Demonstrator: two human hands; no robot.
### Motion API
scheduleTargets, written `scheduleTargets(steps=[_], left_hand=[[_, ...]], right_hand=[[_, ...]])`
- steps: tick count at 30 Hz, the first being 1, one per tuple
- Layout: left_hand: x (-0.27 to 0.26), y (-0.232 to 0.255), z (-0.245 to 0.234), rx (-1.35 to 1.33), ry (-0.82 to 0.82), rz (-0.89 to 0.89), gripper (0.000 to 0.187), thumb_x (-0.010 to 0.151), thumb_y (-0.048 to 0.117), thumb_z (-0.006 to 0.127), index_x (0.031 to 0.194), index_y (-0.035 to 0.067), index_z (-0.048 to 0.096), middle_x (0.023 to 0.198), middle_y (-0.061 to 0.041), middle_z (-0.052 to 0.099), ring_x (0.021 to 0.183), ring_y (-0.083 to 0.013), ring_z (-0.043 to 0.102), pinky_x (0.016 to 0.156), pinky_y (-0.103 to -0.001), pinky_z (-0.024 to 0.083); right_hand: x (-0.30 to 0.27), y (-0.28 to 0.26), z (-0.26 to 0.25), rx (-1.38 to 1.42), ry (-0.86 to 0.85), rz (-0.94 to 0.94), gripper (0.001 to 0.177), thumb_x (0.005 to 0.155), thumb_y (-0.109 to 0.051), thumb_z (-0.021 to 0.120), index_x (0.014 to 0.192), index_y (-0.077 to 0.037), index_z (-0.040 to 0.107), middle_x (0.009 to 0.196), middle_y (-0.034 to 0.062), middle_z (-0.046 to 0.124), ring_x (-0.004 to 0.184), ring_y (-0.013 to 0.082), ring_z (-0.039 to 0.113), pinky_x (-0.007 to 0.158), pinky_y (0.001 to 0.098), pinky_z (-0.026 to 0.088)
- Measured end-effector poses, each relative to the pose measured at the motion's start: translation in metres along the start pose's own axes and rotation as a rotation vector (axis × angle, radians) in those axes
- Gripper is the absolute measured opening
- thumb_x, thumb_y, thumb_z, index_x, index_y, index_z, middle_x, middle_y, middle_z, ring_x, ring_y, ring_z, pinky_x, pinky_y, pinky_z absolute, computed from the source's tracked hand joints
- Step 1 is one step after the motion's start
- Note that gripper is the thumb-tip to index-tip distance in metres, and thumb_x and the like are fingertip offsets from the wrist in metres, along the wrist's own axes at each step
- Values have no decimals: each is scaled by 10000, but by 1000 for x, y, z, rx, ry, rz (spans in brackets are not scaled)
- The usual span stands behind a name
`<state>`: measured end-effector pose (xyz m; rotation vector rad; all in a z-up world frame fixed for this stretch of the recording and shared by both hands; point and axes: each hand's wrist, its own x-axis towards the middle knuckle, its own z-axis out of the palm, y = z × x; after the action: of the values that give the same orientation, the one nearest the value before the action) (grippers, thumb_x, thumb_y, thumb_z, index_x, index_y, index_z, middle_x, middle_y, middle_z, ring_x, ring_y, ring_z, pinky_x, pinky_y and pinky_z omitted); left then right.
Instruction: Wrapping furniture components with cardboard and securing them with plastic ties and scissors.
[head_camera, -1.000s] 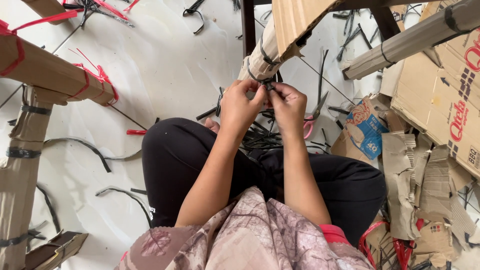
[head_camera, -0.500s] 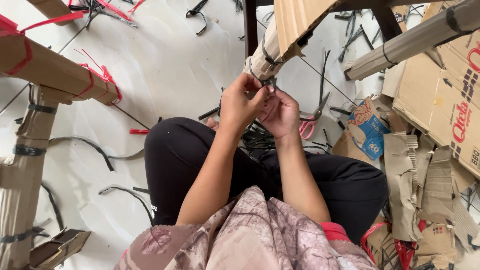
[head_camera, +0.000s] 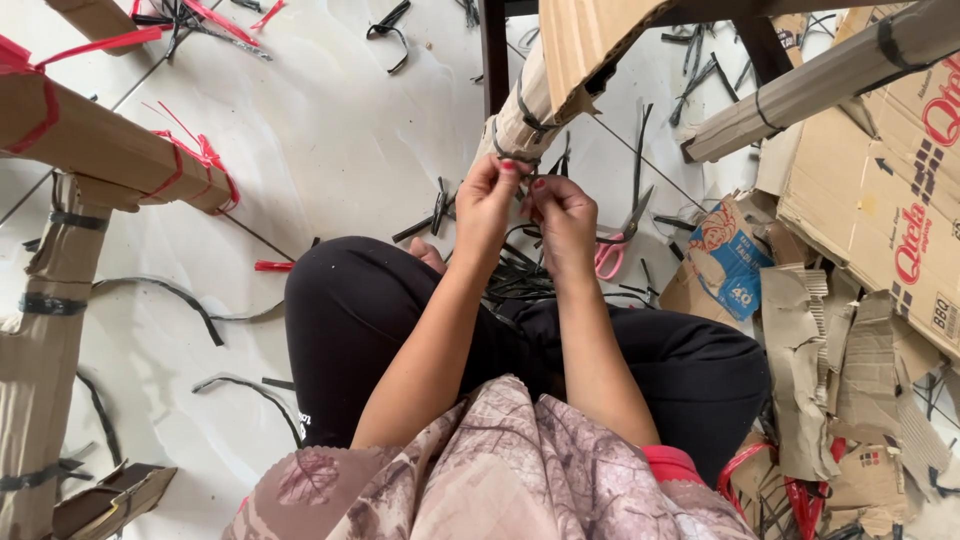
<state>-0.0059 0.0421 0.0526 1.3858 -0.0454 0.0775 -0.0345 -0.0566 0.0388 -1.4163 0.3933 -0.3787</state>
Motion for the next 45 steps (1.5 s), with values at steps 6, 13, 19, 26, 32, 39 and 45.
scheduleTargets(steps=[6,13,19,26,32,39,45], left_hand=[[0,18,7,-727,12,-383,315,1093,156,456,798,105,557,673,80,403,602,-2,391,575,-119,317],[-7,22,3,-438,3,-91,330,1099,155,437,796,130,564,772,61,374,777,-47,314,742,-187,303],[-10,16,-3,-230,-42,-7,314,1090,185,503,800,144,619,848,11,465,830,-83,392,815,-232,356],[-11,37,-45,580,-358,-233,323,1007,320,631,1245,126,532,1097,-162,751,1047,-390,721,892,-545,525],[-21,21,-4,294,-276,-216,196,1047,228,531,1100,183,714,748,26,736,633,-191,691,721,-350,554],[-11,25,-14,675,-342,-190,267,981,252,575,1201,221,722,898,-174,758,940,-460,710,831,-540,555],[-7,16,-22,294,-391,-304,258,984,240,639,1138,55,734,800,-76,799,777,-186,796,760,-309,600]], right_hand=[[-5,-33,4,-701,123,-509,231,1005,-140,688,783,-177,740,625,10,661,600,187,661,642,293,524],[44,-17,-14,-750,96,-341,190,973,-116,667,803,-127,753,552,46,614,542,183,612,585,329,517],[78,20,-36,-546,-47,-47,165,972,-142,641,866,-129,767,495,34,589,468,138,565,507,275,488],[3,37,-69,-130,-424,579,116,979,-53,588,979,-11,696,494,169,569,498,316,692,543,382,591],[-9,80,-93,-14,-292,666,172,966,-99,679,1099,9,686,736,164,647,542,267,648,525,422,612],[70,202,-261,-1330,59,316,306,878,-449,660,879,-182,808,757,104,732,856,377,738,741,476,609],[55,164,-222,-1216,215,382,183,728,-225,848,733,-66,757,694,144,709,754,373,748,642,454,614]])
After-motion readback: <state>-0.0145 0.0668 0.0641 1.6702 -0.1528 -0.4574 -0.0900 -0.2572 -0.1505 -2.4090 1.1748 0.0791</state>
